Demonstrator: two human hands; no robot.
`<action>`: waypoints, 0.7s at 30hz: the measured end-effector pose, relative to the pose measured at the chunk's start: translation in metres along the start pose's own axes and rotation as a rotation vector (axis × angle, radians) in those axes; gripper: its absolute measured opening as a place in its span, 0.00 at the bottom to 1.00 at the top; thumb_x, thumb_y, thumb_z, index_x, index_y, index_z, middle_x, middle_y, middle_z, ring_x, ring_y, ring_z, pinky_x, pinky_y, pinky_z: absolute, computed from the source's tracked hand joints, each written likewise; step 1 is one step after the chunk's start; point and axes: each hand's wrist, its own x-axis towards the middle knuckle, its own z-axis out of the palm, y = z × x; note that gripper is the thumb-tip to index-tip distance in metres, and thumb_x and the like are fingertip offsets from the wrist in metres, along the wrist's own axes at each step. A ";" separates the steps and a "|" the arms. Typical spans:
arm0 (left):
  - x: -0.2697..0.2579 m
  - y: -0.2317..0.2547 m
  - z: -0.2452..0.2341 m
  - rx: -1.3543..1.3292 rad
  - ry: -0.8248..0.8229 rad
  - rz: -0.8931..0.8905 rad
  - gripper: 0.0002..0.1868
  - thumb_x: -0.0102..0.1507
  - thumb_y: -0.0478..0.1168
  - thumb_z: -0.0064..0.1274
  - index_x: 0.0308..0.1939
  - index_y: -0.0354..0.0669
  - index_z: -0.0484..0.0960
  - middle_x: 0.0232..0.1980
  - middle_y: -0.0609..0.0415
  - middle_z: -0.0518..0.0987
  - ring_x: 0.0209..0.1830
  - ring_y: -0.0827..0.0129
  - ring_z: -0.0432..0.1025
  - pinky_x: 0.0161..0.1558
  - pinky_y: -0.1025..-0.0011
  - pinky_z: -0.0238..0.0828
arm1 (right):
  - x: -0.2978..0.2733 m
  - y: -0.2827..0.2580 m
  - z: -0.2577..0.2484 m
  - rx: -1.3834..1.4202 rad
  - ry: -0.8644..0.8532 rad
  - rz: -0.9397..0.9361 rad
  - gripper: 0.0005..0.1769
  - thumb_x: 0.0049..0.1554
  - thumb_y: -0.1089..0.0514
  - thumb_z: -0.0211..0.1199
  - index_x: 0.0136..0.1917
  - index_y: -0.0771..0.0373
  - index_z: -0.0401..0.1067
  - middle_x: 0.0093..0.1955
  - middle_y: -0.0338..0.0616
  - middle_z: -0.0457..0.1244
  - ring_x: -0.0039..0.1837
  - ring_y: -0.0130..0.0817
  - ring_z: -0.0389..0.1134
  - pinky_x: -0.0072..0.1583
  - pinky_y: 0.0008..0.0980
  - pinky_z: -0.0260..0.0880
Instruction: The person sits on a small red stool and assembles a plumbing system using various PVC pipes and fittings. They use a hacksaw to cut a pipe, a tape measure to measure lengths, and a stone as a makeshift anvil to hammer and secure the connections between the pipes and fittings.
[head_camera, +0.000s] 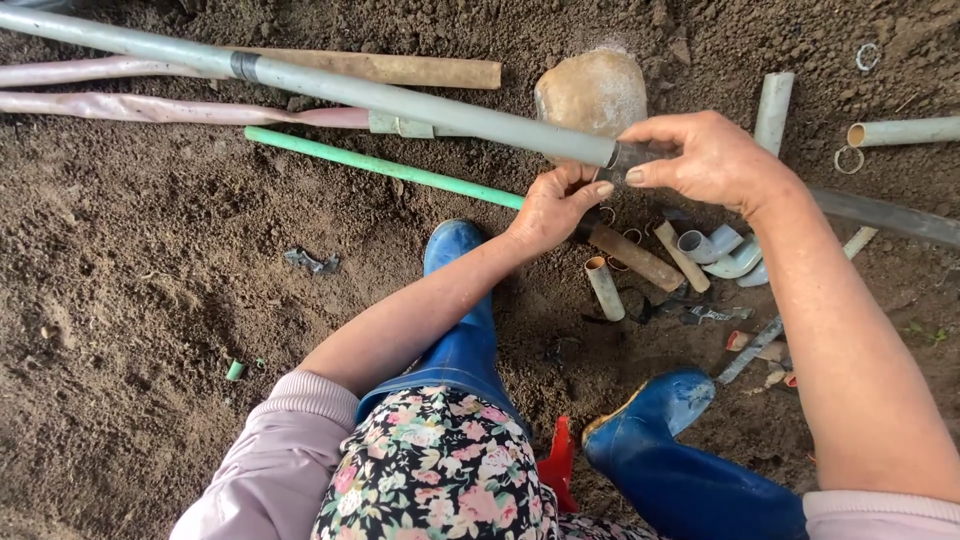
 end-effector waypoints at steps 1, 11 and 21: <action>-0.001 0.001 -0.003 0.010 -0.067 -0.061 0.08 0.60 0.39 0.53 0.40 0.39 0.79 0.34 0.57 0.78 0.34 0.76 0.70 0.39 0.74 0.67 | -0.001 -0.010 -0.002 -0.040 -0.037 0.114 0.21 0.51 0.62 0.64 0.59 0.54 0.71 0.46 0.46 0.63 0.47 0.39 0.62 0.52 0.40 0.59; -0.016 0.029 -0.008 0.066 -0.024 -0.325 0.05 0.59 0.44 0.53 0.33 0.49 0.78 0.30 0.65 0.75 0.29 0.80 0.66 0.33 0.80 0.66 | 0.012 -0.019 0.015 -0.225 0.085 0.223 0.16 0.55 0.67 0.57 0.57 0.59 0.65 0.47 0.43 0.61 0.41 0.32 0.61 0.44 0.30 0.67; -0.018 0.035 -0.011 0.030 -0.131 -0.137 0.07 0.61 0.42 0.50 0.40 0.45 0.77 0.37 0.62 0.77 0.36 0.79 0.68 0.42 0.78 0.68 | -0.009 -0.007 0.056 0.036 0.125 0.284 0.21 0.64 0.45 0.49 0.40 0.62 0.69 0.33 0.39 0.60 0.36 0.32 0.61 0.42 0.31 0.65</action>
